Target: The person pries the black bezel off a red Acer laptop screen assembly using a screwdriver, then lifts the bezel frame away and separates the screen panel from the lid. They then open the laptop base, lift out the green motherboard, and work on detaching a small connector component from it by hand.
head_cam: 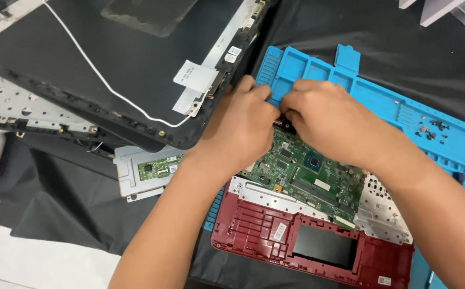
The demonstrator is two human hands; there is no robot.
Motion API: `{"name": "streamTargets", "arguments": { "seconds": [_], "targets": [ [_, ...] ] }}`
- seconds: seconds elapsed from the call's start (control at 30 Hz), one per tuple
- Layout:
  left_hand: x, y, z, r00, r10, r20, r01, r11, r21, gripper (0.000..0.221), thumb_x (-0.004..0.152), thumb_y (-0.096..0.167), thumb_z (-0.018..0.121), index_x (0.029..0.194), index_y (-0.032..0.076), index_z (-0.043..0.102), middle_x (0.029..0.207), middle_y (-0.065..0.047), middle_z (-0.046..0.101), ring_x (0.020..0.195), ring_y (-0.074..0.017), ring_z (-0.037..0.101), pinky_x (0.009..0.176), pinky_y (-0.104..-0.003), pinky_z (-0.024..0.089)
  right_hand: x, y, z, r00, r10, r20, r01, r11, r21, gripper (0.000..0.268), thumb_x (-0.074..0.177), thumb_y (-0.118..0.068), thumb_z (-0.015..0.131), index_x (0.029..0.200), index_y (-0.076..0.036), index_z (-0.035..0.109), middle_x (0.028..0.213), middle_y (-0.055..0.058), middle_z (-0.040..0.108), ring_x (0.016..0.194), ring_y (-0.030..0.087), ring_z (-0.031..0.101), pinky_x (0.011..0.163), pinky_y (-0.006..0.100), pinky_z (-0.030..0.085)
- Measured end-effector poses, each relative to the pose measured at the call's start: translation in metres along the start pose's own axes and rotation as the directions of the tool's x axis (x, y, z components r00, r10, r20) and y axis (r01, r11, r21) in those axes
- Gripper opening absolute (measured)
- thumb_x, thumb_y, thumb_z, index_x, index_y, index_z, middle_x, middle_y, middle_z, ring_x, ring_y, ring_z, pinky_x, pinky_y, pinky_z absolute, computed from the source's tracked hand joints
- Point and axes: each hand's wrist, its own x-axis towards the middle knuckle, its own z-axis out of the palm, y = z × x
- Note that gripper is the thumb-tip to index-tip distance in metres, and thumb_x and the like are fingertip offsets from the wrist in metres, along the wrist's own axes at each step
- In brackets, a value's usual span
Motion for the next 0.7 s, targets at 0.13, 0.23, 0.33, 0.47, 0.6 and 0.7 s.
{"name": "streamTargets", "arguments": {
  "seconds": [0.13, 0.23, 0.33, 0.47, 0.6, 0.7],
  "targets": [
    [0.0, 0.001, 0.001, 0.999, 0.019, 0.033, -0.019, 1.0, 0.017, 0.005, 0.074, 0.01, 0.072, 0.074, 0.008, 0.077, 0.096, -0.011, 0.065, 0.106, -0.0324, 0.059, 0.089, -0.049, 0.049, 0.008, 0.007, -0.002, 0.995, 0.081, 0.057, -0.087, 0.989, 0.118, 0.014, 0.081, -0.004, 0.067, 0.092, 0.0, 0.076, 0.085, 0.02, 0.071, 0.078, 0.04, 0.069, 0.071, 0.047, 0.055],
    [-0.002, -0.001, 0.004, 1.0, 0.006, 0.023, -0.004, 0.998, -0.067, 0.008, 0.074, 0.012, 0.074, 0.08, 0.007, 0.077, 0.101, -0.012, 0.063, 0.108, -0.034, 0.057, 0.089, -0.049, 0.05, 0.015, 0.01, -0.002, 0.97, 0.192, 0.15, -0.219, 0.957, 0.189, 0.019, 0.082, -0.007, 0.067, 0.097, 0.0, 0.077, 0.085, 0.02, 0.074, 0.076, 0.037, 0.072, 0.07, 0.044, 0.056],
    [-0.002, 0.0, 0.0, 0.999, -0.028, 0.034, 0.031, 0.994, -0.108, 0.008, 0.075, 0.012, 0.075, 0.08, 0.006, 0.076, 0.103, -0.013, 0.062, 0.109, -0.0358, 0.055, 0.09, -0.049, 0.05, 0.019, 0.007, -0.005, 0.927, 0.291, 0.237, -0.34, 0.919, 0.2, 0.021, 0.082, -0.009, 0.066, 0.098, -0.001, 0.077, 0.083, 0.019, 0.076, 0.072, 0.033, 0.073, 0.068, 0.042, 0.056],
    [-0.003, 0.002, 0.001, 0.997, -0.056, 0.046, 0.058, 0.996, -0.064, 0.006, 0.074, 0.012, 0.075, 0.076, 0.007, 0.076, 0.105, -0.014, 0.061, 0.11, -0.0365, 0.055, 0.091, -0.05, 0.05, 0.021, 0.007, -0.008, 0.843, 0.422, 0.333, -0.502, 0.841, 0.204, 0.021, 0.083, -0.012, 0.066, 0.099, -0.004, 0.078, 0.075, 0.015, 0.075, 0.061, 0.024, 0.071, 0.06, 0.039, 0.056],
    [-0.004, -0.001, 0.006, 0.999, -0.027, 0.043, 0.031, 0.995, -0.095, 0.011, 0.072, 0.012, 0.074, 0.081, 0.005, 0.077, 0.106, -0.015, 0.06, 0.109, -0.0379, 0.054, 0.092, -0.049, 0.05, 0.02, 0.019, 0.0, 0.824, 0.436, 0.362, -0.555, 0.751, 0.358, 0.021, 0.086, -0.012, 0.063, 0.094, -0.002, 0.079, 0.069, 0.01, 0.074, 0.06, 0.016, 0.068, 0.057, 0.033, 0.055],
    [-0.002, 0.001, 0.002, 0.999, -0.044, 0.018, 0.046, 0.989, -0.14, 0.012, 0.075, 0.011, 0.072, 0.085, 0.006, 0.078, 0.107, -0.014, 0.06, 0.111, -0.0373, 0.054, 0.093, -0.049, 0.05, 0.016, 0.021, -0.002, 0.77, 0.479, 0.422, -0.636, 0.632, 0.442, 0.022, 0.088, -0.014, 0.065, 0.092, 0.001, 0.081, 0.068, 0.01, 0.07, 0.058, 0.014, 0.061, 0.053, 0.032, 0.05]
  ]
}}
